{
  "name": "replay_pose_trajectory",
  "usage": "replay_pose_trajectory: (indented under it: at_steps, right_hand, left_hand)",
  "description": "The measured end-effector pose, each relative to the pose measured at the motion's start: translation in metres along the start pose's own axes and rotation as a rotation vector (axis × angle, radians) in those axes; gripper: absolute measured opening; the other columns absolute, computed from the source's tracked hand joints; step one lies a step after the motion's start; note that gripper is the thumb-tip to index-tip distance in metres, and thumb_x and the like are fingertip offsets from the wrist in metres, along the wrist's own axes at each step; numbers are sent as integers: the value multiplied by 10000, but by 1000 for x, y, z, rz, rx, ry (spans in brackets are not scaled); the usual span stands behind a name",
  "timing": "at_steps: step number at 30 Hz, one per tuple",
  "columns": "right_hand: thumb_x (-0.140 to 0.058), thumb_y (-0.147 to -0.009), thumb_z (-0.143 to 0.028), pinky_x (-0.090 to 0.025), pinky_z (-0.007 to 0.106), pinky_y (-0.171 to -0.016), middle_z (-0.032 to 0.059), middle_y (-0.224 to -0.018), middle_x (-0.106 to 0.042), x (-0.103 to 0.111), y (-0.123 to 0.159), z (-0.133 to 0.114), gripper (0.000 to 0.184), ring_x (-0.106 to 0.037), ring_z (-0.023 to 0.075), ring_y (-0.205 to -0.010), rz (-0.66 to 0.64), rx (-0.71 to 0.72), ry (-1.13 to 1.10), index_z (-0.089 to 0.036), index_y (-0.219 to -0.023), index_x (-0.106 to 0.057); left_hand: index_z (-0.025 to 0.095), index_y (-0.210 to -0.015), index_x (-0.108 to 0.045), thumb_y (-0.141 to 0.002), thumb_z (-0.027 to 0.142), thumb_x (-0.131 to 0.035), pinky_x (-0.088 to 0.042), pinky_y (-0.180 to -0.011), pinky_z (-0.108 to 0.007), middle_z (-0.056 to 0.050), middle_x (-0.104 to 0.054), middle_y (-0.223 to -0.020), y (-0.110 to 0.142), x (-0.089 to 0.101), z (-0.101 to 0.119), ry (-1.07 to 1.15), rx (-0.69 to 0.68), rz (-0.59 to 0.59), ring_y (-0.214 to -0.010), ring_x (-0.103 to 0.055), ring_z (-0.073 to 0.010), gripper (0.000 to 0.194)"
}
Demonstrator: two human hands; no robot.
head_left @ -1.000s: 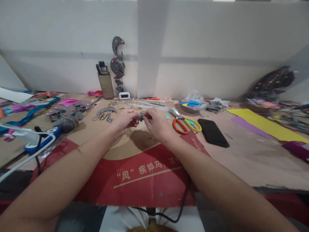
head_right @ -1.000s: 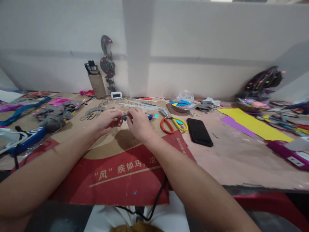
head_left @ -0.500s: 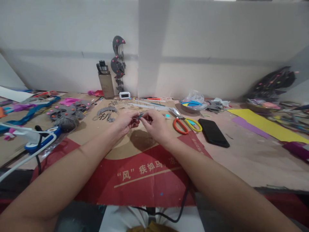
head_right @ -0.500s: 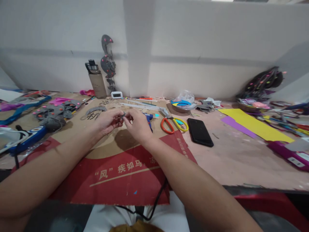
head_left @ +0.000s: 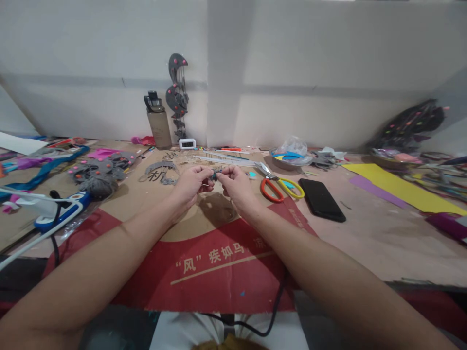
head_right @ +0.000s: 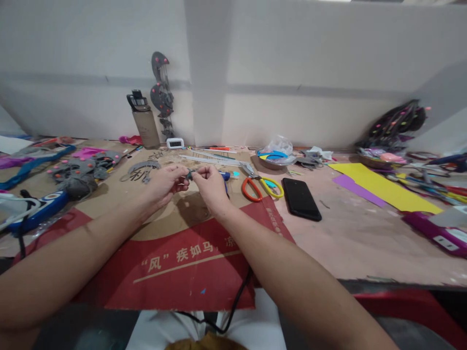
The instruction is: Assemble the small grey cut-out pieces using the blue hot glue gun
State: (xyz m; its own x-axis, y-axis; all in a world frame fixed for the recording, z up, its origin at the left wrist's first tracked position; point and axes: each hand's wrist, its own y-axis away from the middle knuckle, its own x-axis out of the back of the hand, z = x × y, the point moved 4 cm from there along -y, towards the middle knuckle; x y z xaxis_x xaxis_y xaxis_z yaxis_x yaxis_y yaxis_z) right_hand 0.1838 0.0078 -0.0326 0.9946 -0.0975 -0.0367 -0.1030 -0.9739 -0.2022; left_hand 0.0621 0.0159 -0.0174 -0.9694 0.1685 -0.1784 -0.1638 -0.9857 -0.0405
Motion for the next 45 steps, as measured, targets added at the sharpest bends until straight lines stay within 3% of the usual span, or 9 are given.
replay_pose_trajectory:
  at_steps: [4, 12, 17, 29, 33, 39, 45]
  right_hand:
    - [-536, -720, -351, -312, 227, -504, -60, -572, -453, -2, 0, -2, 162, -367, 81, -489, -67, 35, 58, -193, -755, -533]
    - [-523, -693, -289, -290, 227, -503, -68, -528, -407, 9, -2, -9, 114, -332, 76, -485, 1, 22, 148, -186, -649, -503]
    - [-524, -694, -307, -274, 227, -494, -69, -532, -408, 9, -3, -10, 130, -322, 73, -481, -15, 43, 188, -185, -650, -510]
    - [-519, -707, -265, -286, 232, -518, -48, -547, -436, 3, 9, -23, 109, -368, 89, -526, 12, 240, 367, -183, -636, -510]
    - [-540, -707, -285, -291, 229, -514, -41, -569, -459, 2, 8, -21, 121, -378, 87, -531, 4, 185, 288, -180, -652, -521]
    - [-577, -682, -348, -221, 220, -426, -82, -506, -377, 4, 2, -9, 174, -294, 67, -427, 10, -50, -100, -196, -708, -496]
    - [-613, -658, -334, -177, 207, -396, -104, -482, -324, 0, 4, -8, 205, -246, 52, -403, -42, -80, -242, -203, -698, -460]
  left_hand:
    - [128, -651, -553, -694, 163, -611, -444, -470, -194, 9, -520, -553, 0, -3, -1, 48, 23, -24, -472, -496, -68, 80]
    - [113, -756, -603, -699, 210, -682, -498, -581, -244, -47, -614, -664, -1, -1, 1, 40, 106, -192, -586, -596, -108, 138]
    - [133, -848, -635, -668, 276, -717, -485, -566, -241, -43, -631, -726, -3, 6, 5, -119, 30, -155, -624, -600, -116, 244]
    - [149, -657, -600, -677, 284, -668, -386, -450, -184, -12, -569, -582, -5, 7, 2, -208, -63, -81, -512, -512, -79, 152]
    - [148, -648, -589, -690, 267, -661, -344, -411, -176, 7, -529, -519, -7, 7, 0, -150, -37, -78, -440, -456, -62, 145]
    - [129, -828, -639, -658, 201, -710, -421, -514, -189, 5, -570, -626, -5, -2, 0, 105, 4, -161, -533, -511, -61, 197]
    - [126, -792, -631, -633, 200, -733, -384, -477, -180, 21, -547, -626, -3, -2, -1, 119, -17, -104, -504, -480, -44, 202]
